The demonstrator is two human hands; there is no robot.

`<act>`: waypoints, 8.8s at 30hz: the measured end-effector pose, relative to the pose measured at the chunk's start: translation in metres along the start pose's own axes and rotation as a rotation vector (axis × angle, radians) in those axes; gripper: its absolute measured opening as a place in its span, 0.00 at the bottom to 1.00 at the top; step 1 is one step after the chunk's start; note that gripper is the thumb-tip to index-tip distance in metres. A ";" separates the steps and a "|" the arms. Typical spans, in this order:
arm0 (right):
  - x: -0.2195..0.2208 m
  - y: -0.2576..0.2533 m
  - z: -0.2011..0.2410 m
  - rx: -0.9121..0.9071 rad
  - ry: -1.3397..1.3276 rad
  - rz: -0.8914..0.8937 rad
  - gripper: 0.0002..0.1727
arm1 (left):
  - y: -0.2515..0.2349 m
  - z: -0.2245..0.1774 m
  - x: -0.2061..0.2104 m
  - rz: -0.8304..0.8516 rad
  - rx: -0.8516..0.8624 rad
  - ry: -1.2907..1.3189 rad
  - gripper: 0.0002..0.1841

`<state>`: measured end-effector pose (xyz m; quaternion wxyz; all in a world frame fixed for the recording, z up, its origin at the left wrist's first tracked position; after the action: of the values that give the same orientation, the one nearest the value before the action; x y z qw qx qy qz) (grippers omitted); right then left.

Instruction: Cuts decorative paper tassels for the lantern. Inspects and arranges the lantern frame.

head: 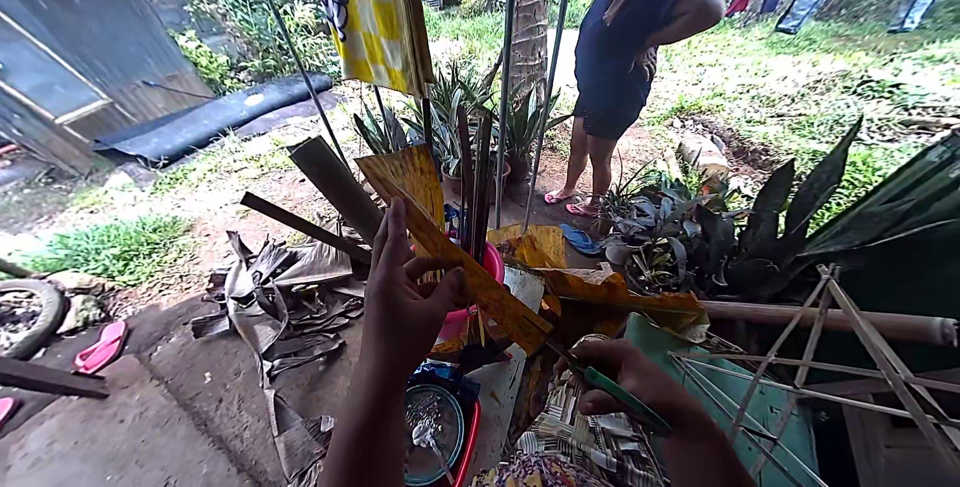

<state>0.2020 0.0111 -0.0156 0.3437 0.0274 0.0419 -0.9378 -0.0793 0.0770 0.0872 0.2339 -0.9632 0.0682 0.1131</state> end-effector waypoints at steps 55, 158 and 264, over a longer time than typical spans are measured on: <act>0.029 -0.009 0.004 -0.165 -0.108 -0.136 0.23 | 0.014 0.008 0.043 0.278 0.031 0.116 0.55; 0.022 -0.001 0.003 -0.190 0.276 -0.155 0.30 | 0.037 0.014 0.059 0.482 0.200 0.213 0.41; 0.036 -0.021 0.013 -0.137 0.176 -0.189 0.44 | 0.086 0.032 0.147 -0.155 0.049 0.854 0.05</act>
<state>0.1610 0.0028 -0.0045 0.2497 0.0818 0.1384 -0.9549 0.0405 0.0051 -0.0146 0.2151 -0.9200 0.0891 -0.3152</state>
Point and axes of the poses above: each hand's wrist, its own y-axis away from the middle knuckle, its own x-axis out of the palm, z = x × y, the point moved 2 cm from there along -y, towards the middle knuckle, and after that the axes turned 12 degrees about z, right-handed, at the moved point
